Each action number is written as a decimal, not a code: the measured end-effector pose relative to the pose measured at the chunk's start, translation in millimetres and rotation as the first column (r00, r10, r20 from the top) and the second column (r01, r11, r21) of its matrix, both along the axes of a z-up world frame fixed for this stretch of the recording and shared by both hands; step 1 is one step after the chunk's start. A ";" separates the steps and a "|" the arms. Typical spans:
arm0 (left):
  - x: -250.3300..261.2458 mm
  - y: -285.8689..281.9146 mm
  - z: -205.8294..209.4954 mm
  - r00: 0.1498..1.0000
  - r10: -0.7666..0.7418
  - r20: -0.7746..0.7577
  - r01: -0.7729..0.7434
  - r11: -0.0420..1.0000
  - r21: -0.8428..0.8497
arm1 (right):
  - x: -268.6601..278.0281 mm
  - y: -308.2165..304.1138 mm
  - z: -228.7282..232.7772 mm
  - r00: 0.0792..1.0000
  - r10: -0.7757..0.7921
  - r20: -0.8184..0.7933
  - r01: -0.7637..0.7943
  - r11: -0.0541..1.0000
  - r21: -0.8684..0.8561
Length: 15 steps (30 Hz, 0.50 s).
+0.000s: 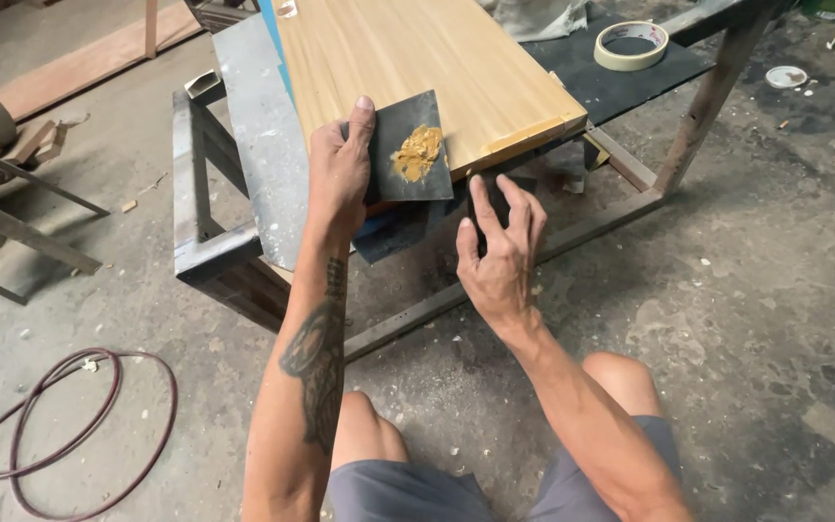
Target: Applying wood filler to a wooden panel using a piece of sandpaper as a scraper to fill holes and imperfections.
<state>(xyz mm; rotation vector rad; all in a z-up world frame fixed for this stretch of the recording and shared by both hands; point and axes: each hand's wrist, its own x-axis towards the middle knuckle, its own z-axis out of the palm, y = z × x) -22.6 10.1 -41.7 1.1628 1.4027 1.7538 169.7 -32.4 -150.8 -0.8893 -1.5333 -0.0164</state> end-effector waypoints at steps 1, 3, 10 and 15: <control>1.4 -1.4 1.3 1.000 0.000 -0.004 0.000 1.000 0.005 | 1.0 -3.6 -2.3 0.999 0.030 0.021 -0.030 1.000 -0.005; -8.7 3.7 -7.3 1.000 0.009 -0.017 -0.009 1.000 0.009 | 12.3 11.0 -21.5 1.000 0.030 0.005 -0.030 0.999 0.042; -10.1 4.6 -8.0 0.998 0.026 -0.061 -0.025 0.999 0.023 | 88.3 64.8 -35.0 0.985 -0.091 0.146 0.036 0.938 0.346; -16.4 14.4 -9.4 0.994 0.031 -0.100 -0.034 0.999 -0.025 | 101.1 92.2 -23.0 0.972 -0.134 0.192 0.030 0.885 0.465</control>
